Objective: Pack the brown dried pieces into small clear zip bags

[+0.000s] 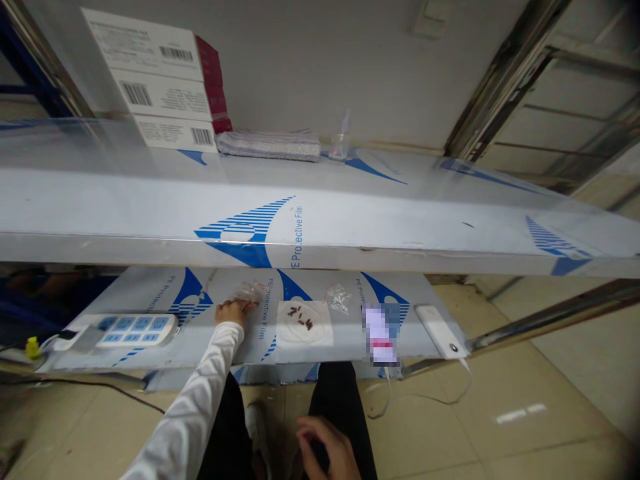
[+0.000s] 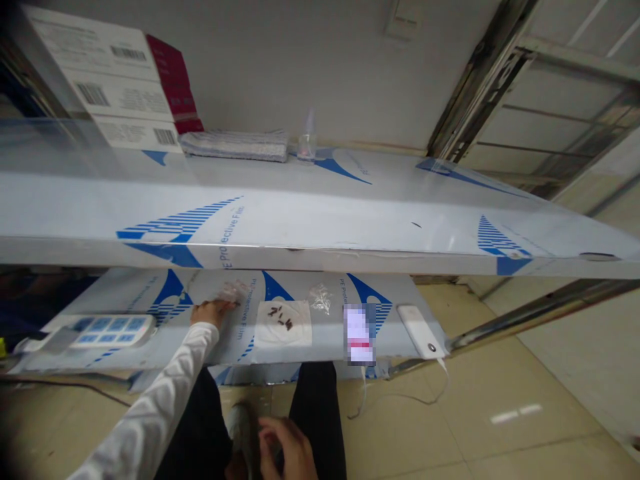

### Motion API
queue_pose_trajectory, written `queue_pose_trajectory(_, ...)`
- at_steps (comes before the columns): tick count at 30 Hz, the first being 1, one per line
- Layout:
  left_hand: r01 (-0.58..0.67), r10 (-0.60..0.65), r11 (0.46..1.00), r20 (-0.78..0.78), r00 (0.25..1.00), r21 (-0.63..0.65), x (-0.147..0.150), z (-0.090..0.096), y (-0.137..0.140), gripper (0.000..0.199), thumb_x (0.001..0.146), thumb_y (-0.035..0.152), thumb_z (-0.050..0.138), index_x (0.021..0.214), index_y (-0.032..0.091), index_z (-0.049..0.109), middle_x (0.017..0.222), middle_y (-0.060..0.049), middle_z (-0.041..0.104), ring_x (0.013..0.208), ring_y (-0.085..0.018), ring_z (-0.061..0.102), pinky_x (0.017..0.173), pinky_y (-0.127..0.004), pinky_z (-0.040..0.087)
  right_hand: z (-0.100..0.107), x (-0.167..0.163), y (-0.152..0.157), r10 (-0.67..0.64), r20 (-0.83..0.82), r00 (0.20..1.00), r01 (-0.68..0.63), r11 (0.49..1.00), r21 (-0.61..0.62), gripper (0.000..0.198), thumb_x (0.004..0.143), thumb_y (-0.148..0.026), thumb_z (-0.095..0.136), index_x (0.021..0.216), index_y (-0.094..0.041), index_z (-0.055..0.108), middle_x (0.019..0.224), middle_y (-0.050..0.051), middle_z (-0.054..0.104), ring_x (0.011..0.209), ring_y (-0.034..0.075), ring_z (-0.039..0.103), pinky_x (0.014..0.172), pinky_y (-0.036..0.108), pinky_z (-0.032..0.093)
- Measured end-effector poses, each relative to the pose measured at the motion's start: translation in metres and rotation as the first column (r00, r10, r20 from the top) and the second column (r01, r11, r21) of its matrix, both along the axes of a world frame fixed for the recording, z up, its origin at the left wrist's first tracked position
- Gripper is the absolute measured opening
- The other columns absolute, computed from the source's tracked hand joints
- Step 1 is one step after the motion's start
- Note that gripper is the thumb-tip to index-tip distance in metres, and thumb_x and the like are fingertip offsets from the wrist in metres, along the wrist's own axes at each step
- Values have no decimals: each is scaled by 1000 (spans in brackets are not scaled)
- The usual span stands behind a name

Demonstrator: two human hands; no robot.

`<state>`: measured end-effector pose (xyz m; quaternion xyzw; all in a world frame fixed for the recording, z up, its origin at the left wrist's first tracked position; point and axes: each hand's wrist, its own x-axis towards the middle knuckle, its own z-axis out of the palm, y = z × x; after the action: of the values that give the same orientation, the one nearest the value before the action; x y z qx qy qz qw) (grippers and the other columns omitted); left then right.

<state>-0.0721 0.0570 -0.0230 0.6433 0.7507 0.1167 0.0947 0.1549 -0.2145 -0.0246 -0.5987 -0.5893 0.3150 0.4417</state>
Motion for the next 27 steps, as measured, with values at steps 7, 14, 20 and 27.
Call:
queue_pose_trajectory(7, -21, -34, 945, 161, 986, 327, 26, 28, -69, 36, 91, 35, 41, 99, 19, 72, 110, -9, 70, 102, -23, 63, 87, -33, 48, 32, 1, 26, -94, -139, 986, 102, 994, 51, 26, 85, -42, 56, 92, -22, 72, 82, 6, 73, 74, 17, 69, 69, 20, 55)
queue_pose_trajectory(14, -27, -397, 812, 585, 707, 583, 103, 47, -204, 24, 83, 25, 57, 101, 28, 72, 103, -5, 72, 95, -24, 67, 89, -39, 52, 96, -23, 67, -150, -430, 890, 117, 988, -103, 40, 85, -43, 56, 110, -15, 68, 112, 13, 69, 102, 27, 65, 84, 34, 56)
queue_pose_trajectory(20, -59, -214, 966, 911, 353, 250, 115, 69, -219, 28, 80, 38, 59, 97, 20, 73, 105, -10, 71, 102, -26, 64, 92, -37, 50, 94, -22, 53, -85, -357, 930, 52, 993, -101, 41, 90, -40, 49, 121, -17, 62, 122, 11, 62, 114, 26, 59, 97, 38, 48)
queue_pose_trajectory(27, 12, 90, 996, 996, 3, -90, 117, 75, -209, 36, 67, 47, 72, 81, 14, 72, 78, -7, 73, 80, -21, 68, 76, -28, 54, 81, -10, 37, 67, -191, 979, -66, 998, 13, 40, 93, -30, 45, 131, -22, 52, 136, 8, 50, 126, 23, 47, 106, 40, 38)
